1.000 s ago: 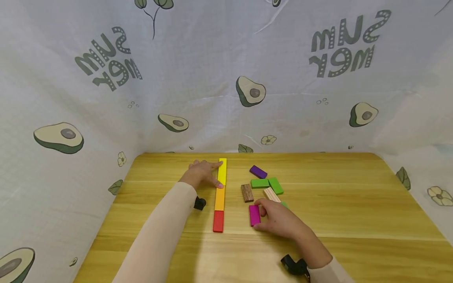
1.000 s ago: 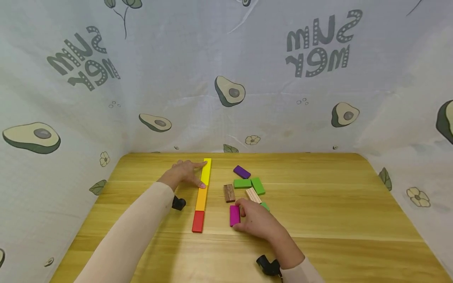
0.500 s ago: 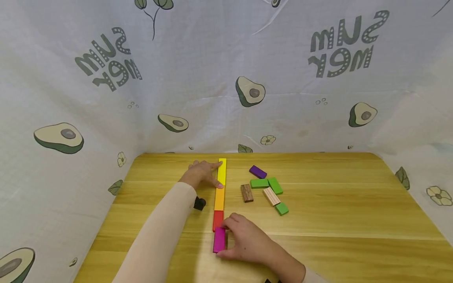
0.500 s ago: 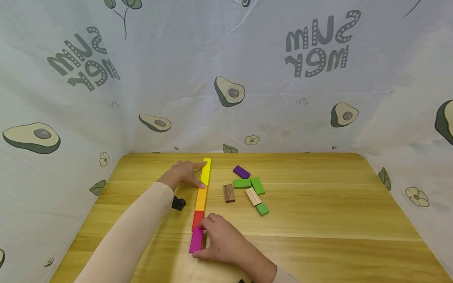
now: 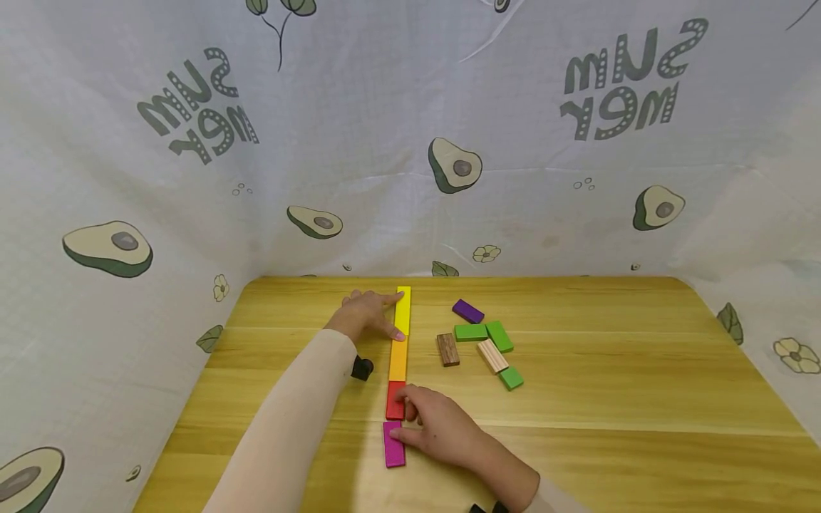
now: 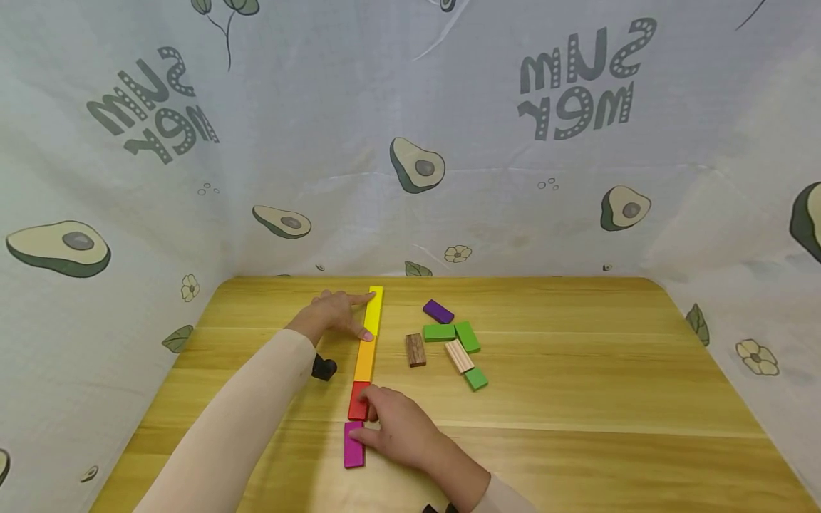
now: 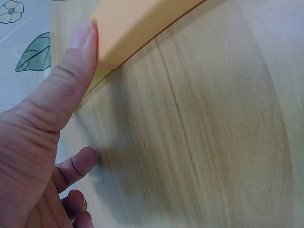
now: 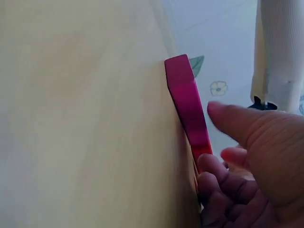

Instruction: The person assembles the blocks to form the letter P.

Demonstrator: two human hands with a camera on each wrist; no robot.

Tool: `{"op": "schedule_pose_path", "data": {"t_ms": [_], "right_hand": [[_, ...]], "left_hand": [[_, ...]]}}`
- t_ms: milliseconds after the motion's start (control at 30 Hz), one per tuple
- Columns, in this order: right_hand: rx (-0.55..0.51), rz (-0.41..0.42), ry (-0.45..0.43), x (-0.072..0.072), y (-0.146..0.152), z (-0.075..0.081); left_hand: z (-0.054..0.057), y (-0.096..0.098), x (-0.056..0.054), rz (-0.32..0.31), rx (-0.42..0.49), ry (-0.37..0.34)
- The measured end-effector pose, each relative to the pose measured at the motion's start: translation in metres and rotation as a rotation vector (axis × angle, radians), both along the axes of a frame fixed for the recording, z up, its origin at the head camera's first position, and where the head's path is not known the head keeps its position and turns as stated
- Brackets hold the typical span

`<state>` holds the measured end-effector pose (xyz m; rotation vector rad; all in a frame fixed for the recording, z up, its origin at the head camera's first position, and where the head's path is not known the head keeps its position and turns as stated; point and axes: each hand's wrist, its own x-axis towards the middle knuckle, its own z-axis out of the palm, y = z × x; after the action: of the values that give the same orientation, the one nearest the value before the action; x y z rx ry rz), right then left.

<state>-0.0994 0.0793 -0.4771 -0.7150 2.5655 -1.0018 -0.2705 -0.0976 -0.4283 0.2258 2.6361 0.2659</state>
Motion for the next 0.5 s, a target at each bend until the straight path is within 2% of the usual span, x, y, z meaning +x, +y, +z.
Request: {"op": "schedule_pose_path", "data": {"t_ms": [167, 500], "right_hand": [[-0.016, -0.001, 0.030, -0.0035, -0.0037, -0.0025], [0.010, -0.043, 0.018, 0.0000, -0.0079, -0.0031]], "left_hand": [[-0.0008, -0.0003, -0.0007, 0.004, 0.004, -0.001], [-0.0015, -0.0004, -0.0013, 0.001, 0.005, -0.005]]}}
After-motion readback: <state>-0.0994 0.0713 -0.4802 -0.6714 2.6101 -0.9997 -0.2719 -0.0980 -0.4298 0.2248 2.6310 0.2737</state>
